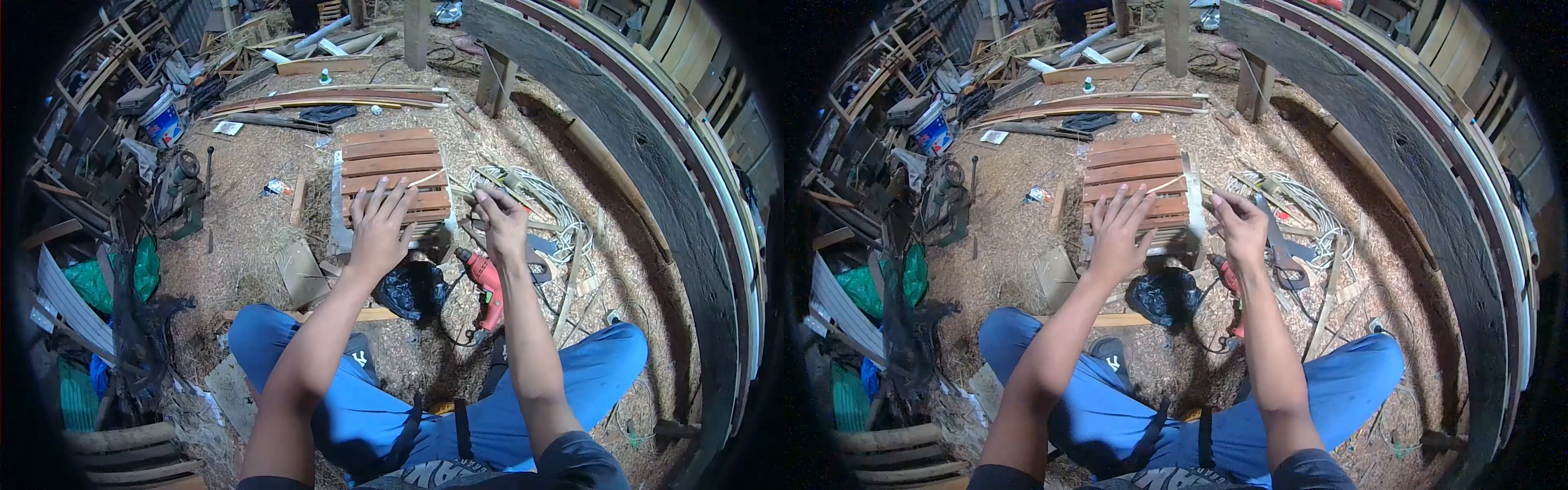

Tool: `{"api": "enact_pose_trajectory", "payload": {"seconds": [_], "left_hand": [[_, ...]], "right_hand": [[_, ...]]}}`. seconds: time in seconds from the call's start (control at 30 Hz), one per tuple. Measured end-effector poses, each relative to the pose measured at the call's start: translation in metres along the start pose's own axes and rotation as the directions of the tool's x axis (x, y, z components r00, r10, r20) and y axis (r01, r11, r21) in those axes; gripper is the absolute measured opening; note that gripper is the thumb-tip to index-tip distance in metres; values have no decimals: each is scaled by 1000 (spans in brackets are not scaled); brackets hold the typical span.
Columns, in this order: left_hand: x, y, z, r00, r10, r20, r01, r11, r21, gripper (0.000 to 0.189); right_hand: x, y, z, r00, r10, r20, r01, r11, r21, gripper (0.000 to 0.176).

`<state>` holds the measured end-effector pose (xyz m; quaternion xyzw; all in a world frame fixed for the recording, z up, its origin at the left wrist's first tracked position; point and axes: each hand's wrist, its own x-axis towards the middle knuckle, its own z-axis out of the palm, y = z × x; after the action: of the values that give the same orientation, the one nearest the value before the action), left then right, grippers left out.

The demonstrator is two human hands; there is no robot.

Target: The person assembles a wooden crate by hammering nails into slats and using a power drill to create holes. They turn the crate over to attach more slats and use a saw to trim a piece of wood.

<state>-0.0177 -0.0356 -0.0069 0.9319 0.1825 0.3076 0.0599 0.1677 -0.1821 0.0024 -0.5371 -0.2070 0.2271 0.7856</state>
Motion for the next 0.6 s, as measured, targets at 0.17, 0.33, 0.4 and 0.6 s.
{"api": "enact_pose_trajectory", "payload": {"seconds": [0.17,0.33,0.4,0.6], "left_hand": [[0,0,-1,1000,-3,9,3,1000,3,69],[0,-1,1,1000,-3,11,3,1000,7,70],[0,0,0,1000,-4,12,4,1000,6,71],[1,1,-2,1000,-9,19,9,1000,-3,70]], "right_hand": [[25,-7,11,984,-59,167,104,955,-278,19],[44,-9,20,926,-213,311,364,720,-591,18],[47,-9,26,931,-190,310,349,710,-612,17],[52,-10,34,891,-227,394,439,653,-617,11]]}}
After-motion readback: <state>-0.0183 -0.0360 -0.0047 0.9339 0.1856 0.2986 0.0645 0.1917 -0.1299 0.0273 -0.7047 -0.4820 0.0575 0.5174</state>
